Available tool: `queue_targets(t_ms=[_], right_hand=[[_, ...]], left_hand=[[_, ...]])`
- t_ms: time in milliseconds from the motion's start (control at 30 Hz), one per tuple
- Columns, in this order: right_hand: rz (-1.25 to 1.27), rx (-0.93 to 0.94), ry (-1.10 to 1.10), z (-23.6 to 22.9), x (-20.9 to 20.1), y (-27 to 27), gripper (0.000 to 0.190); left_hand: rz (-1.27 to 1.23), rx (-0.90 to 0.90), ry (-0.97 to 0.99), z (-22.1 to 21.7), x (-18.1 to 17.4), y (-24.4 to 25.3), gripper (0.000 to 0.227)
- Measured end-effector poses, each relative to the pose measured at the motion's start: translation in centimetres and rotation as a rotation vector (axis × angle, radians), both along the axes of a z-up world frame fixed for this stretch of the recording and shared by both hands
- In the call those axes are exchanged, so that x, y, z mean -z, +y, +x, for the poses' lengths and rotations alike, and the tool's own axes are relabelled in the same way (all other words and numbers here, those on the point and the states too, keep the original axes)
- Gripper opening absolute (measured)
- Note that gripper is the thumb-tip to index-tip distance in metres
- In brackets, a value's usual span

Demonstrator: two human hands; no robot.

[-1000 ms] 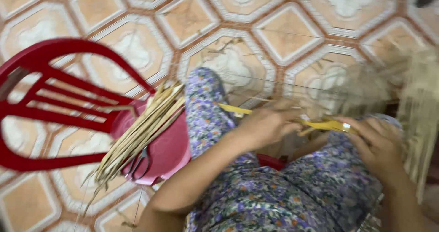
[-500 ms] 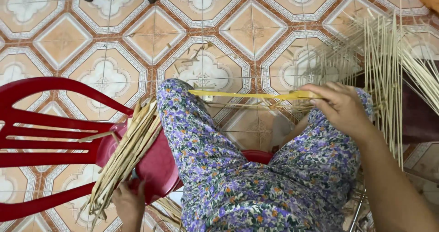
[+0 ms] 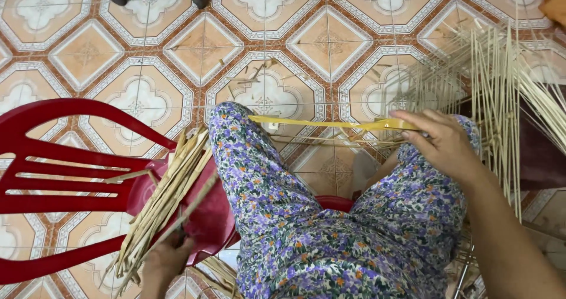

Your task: Assembling a bamboo furniture frame using thin wooden/bamboo strips, adhesive tape, and scissors.

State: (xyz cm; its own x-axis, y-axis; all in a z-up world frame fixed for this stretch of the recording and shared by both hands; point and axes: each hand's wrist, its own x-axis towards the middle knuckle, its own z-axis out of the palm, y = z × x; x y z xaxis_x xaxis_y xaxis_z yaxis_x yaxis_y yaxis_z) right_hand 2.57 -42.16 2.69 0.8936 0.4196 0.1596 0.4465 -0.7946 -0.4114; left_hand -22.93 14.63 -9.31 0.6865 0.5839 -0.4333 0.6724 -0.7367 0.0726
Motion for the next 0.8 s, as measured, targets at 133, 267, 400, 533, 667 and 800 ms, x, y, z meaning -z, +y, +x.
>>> queue_targets(t_ms=[133, 267, 400, 533, 667, 800], right_hand=[[0.243, 0.015, 0.104, -0.1, -1.2, 0.9, 0.045], [0.156, 0.066, 0.150, 0.0, 0.1, 0.3, 0.041], [0.195, 0.073, 0.159, -0.1, -0.3, 1.0, 0.040], [0.174, 0.076, 0.101, 0.3, 1.1, 0.4, 0.039], [0.157, 0.150, 0.186, -0.1, 0.1, 1.0, 0.040], [0.202, 0.090, 0.147, -0.1, -0.2, 1.2, 0.039]], left_hand=[[-0.188, 0.134, 0.252, -3.2, -2.3, 3.6, 0.035], [-0.150, 0.899, -0.342, -5.5, -5.9, 5.2, 0.022], [-0.512, 0.291, -0.433, -5.5, -6.9, 7.9, 0.023], [-1.076, -0.590, -0.216, -3.3, -5.8, 6.9, 0.055], [-1.529, -0.627, -0.418, -2.8, -3.7, 4.1, 0.071], [-1.889, -0.518, -0.646, -3.4, -6.0, 1.6, 0.077]])
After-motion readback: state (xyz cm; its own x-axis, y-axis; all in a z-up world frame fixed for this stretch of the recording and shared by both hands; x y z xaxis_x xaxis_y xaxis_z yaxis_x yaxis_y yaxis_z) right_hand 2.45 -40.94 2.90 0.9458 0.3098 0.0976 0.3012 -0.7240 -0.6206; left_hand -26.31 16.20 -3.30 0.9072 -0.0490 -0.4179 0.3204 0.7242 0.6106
